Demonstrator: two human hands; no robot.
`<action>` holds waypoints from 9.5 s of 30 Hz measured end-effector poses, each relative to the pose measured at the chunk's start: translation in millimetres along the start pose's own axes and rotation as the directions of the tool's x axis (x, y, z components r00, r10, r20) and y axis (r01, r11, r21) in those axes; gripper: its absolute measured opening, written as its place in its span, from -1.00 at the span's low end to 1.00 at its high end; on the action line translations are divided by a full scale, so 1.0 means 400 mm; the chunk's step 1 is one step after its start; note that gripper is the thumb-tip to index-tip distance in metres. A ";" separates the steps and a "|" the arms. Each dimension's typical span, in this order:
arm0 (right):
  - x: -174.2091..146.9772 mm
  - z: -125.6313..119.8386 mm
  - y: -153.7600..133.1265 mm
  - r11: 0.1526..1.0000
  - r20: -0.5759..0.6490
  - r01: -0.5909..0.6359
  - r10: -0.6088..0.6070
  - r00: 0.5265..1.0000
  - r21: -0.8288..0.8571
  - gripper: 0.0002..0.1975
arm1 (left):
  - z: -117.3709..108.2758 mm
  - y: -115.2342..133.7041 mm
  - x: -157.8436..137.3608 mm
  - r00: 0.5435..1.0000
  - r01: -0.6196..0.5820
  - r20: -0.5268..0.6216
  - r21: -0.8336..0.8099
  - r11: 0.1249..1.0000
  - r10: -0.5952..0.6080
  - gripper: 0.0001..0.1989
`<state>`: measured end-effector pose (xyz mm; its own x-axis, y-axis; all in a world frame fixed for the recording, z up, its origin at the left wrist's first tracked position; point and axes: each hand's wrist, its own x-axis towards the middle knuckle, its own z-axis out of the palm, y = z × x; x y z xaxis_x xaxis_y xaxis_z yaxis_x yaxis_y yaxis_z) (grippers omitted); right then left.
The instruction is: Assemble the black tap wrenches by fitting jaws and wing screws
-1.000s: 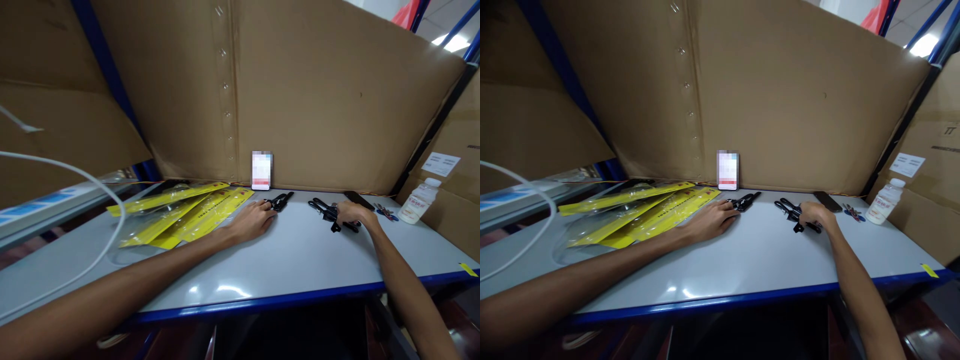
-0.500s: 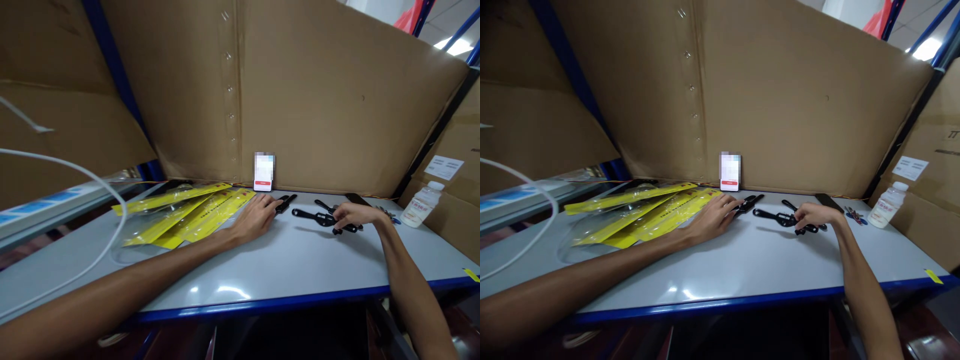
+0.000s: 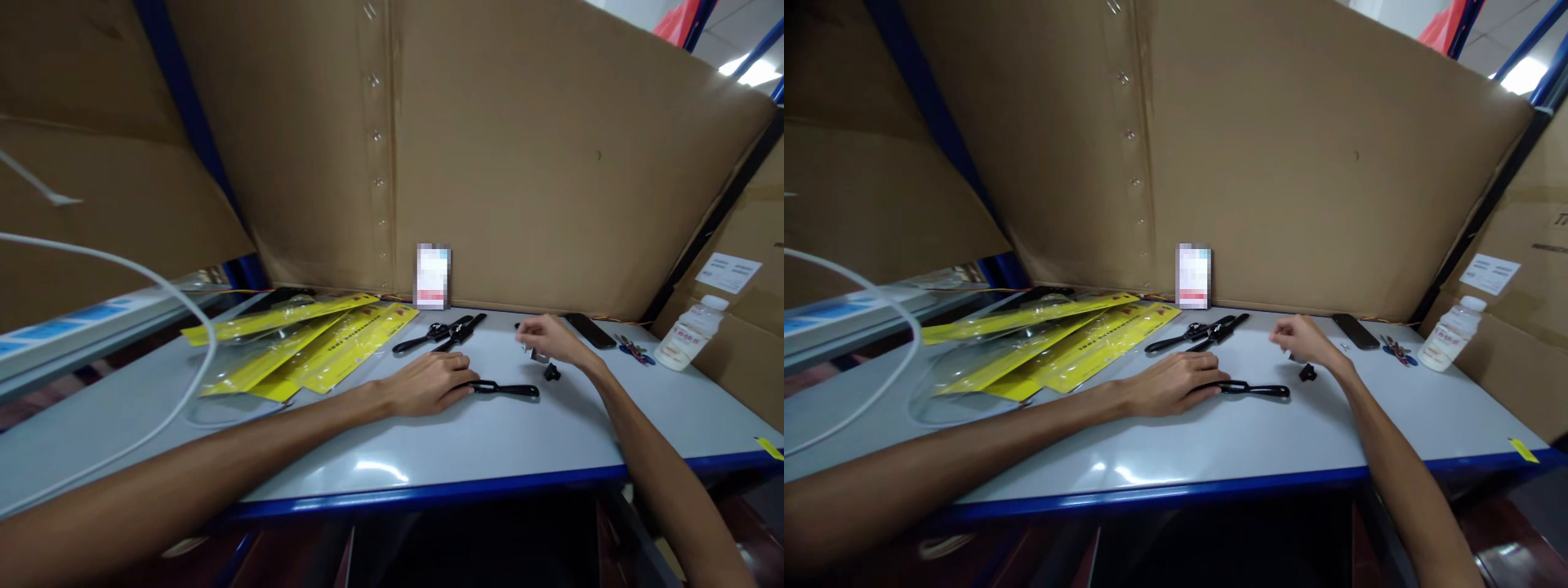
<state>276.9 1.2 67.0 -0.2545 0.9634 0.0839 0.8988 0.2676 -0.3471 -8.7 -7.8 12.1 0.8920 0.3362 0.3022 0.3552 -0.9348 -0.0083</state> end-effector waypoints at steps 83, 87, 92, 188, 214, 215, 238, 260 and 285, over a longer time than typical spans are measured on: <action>0.014 0.145 -0.088 0.767 0.220 0.051 -0.247 0.944 0.640 -0.89 | -0.015 0.023 0.010 0.954 0.235 0.166 0.100 0.967 -0.249 -0.44; 0.012 0.147 -0.091 0.782 0.225 0.072 -0.264 0.938 0.619 -0.88 | -0.012 0.016 0.010 0.961 0.210 0.163 0.097 0.973 -0.224 -0.40; 0.012 0.149 -0.090 0.791 0.217 0.094 -0.277 0.936 0.605 -0.84 | -0.006 0.010 0.008 0.968 0.183 0.158 0.101 0.978 -0.197 -0.36; -0.085 0.148 -0.211 0.952 0.013 0.305 -0.305 0.952 -0.013 -0.88 | 0.008 0.011 0.022 0.929 0.325 0.148 0.110 0.939 -0.339 -0.63; -0.102 0.090 -0.215 0.912 0.141 0.385 -0.367 0.920 -0.140 -0.83 | -0.006 0.021 0.024 0.921 0.338 0.164 0.120 0.933 -0.354 -0.68; -0.102 0.096 -0.219 0.904 0.139 0.382 -0.360 0.922 -0.193 -0.82 | -0.007 0.021 0.024 0.920 0.340 0.165 0.116 0.933 -0.355 -0.68; -0.091 0.109 -0.210 0.917 0.137 0.337 -0.314 0.940 -0.215 -0.67 | -0.002 0.017 0.023 0.926 0.334 0.151 0.102 0.937 -0.346 -0.67; -0.095 0.067 -0.187 0.938 0.172 0.346 -0.345 0.923 0.024 -0.86 | 0.006 0.012 0.021 0.938 0.311 0.127 0.101 0.945 -0.323 -0.64; -0.098 0.063 -0.190 0.939 0.173 0.344 -0.335 0.926 -0.026 -0.65 | 0.003 0.014 0.021 0.944 0.304 0.110 0.065 0.950 -0.310 -0.66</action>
<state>209.8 -57.2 66.7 -0.5982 0.8007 0.0321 0.7655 0.5829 -0.2726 0.9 -10.2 13.4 0.7631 0.6198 0.1831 0.6272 -0.7786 0.0217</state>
